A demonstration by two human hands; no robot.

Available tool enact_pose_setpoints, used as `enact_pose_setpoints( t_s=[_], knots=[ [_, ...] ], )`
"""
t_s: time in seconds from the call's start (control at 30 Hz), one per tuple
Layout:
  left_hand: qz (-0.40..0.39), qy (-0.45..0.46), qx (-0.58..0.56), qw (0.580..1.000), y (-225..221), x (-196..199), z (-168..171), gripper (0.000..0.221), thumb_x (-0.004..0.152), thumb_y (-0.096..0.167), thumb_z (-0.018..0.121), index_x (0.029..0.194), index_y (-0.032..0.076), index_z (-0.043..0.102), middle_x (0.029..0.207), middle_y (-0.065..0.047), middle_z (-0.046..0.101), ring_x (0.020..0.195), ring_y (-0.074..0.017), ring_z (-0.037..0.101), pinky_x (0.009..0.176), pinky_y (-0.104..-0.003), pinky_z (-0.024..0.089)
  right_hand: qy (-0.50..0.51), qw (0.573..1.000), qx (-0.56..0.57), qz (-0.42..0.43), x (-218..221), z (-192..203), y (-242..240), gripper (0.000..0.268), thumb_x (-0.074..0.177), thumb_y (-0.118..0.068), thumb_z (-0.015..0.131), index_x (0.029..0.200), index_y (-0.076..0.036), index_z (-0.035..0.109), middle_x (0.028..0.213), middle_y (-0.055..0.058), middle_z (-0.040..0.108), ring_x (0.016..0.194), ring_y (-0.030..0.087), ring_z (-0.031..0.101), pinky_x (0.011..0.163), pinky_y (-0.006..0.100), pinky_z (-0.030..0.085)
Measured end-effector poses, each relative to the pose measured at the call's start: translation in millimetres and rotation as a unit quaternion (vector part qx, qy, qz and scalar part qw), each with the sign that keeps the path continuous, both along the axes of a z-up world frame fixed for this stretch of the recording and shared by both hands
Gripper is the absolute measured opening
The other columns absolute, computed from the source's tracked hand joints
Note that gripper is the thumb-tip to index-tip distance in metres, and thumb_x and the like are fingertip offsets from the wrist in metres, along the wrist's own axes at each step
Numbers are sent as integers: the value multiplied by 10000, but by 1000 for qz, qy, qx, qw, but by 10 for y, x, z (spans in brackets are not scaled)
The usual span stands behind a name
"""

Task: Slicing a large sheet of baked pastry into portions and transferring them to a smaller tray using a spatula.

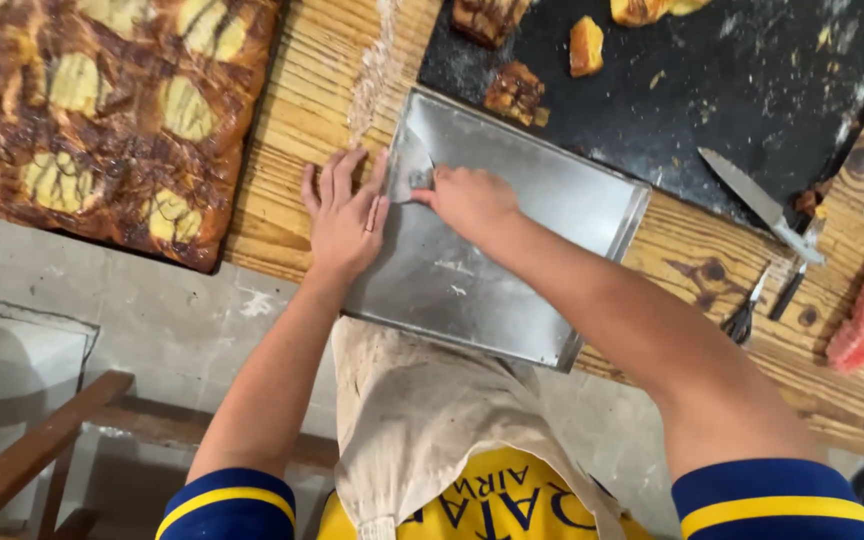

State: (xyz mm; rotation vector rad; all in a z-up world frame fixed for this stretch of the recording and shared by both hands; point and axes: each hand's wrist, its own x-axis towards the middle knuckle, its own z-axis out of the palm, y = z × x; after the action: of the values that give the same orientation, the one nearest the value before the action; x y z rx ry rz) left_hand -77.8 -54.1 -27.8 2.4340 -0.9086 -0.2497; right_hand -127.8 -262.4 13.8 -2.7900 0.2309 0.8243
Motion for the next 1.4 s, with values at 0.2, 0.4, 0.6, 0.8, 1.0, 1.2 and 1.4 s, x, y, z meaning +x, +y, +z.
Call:
enact_pose_setpoints(
  t_s=[0.2,0.4,0.6,0.8,1.0,1.2,1.4],
  knots=[
    [0,2,-45,999,3,-2,-12,514,1076,401,379,1584,322,406,1546,-65,400,1505,-275,256,1207,-585,58,218,971,-39,-91,-984,1042,-615,707,1040,-683,268,1220,-78,585,1150,235,736,1095,445,711,952,566,538],
    [11,-5,-48,999,1,-11,17,511,1057,397,420,1558,302,451,1533,-53,419,1496,-273,273,1210,-586,65,248,956,-48,-152,-1884,826,-630,586,1036,-630,347,1162,-115,597,1077,247,747,1052,454,720,885,558,566],
    [17,-3,-74,997,-38,-3,151,599,1103,470,165,1528,227,509,1495,-116,502,1424,-322,399,1210,-592,101,109,982,-55,144,-1037,66,-131,340,1069,-186,490,1293,-361,676,1021,91,555,785,361,676,479,529,521],
    [-1,-41,-82,996,-7,-13,152,569,1119,402,209,1532,174,527,1472,-121,520,1396,-353,412,1181,-596,129,54,998,-21,-26,-503,23,264,685,1019,-676,467,1157,-19,597,839,195,734,742,465,711,552,549,543],
    [13,-21,-116,993,-8,-41,138,610,1104,402,158,1443,125,583,1462,-74,521,1414,-293,392,1200,-566,91,215,964,-105,-114,-1916,717,-558,616,1048,-663,341,1117,-101,582,961,154,746,853,426,724,668,540,546],
    [17,-38,-131,990,14,-49,50,592,1103,399,193,1378,95,621,1447,-48,560,1396,-298,415,1206,-560,112,223,956,-22,-188,-1996,400,-216,571,1031,-624,404,1084,-81,571,1017,195,715,947,471,685,693,575,467],
    [21,-28,-168,985,34,-65,59,689,1087,476,125,1366,117,644,1452,1,575,1430,-254,392,1214,-538,114,81,995,-4,-63,-750,-32,634,651,1005,-689,474,1059,-56,612,860,166,737,768,433,723,552,532,540]
  ],
)
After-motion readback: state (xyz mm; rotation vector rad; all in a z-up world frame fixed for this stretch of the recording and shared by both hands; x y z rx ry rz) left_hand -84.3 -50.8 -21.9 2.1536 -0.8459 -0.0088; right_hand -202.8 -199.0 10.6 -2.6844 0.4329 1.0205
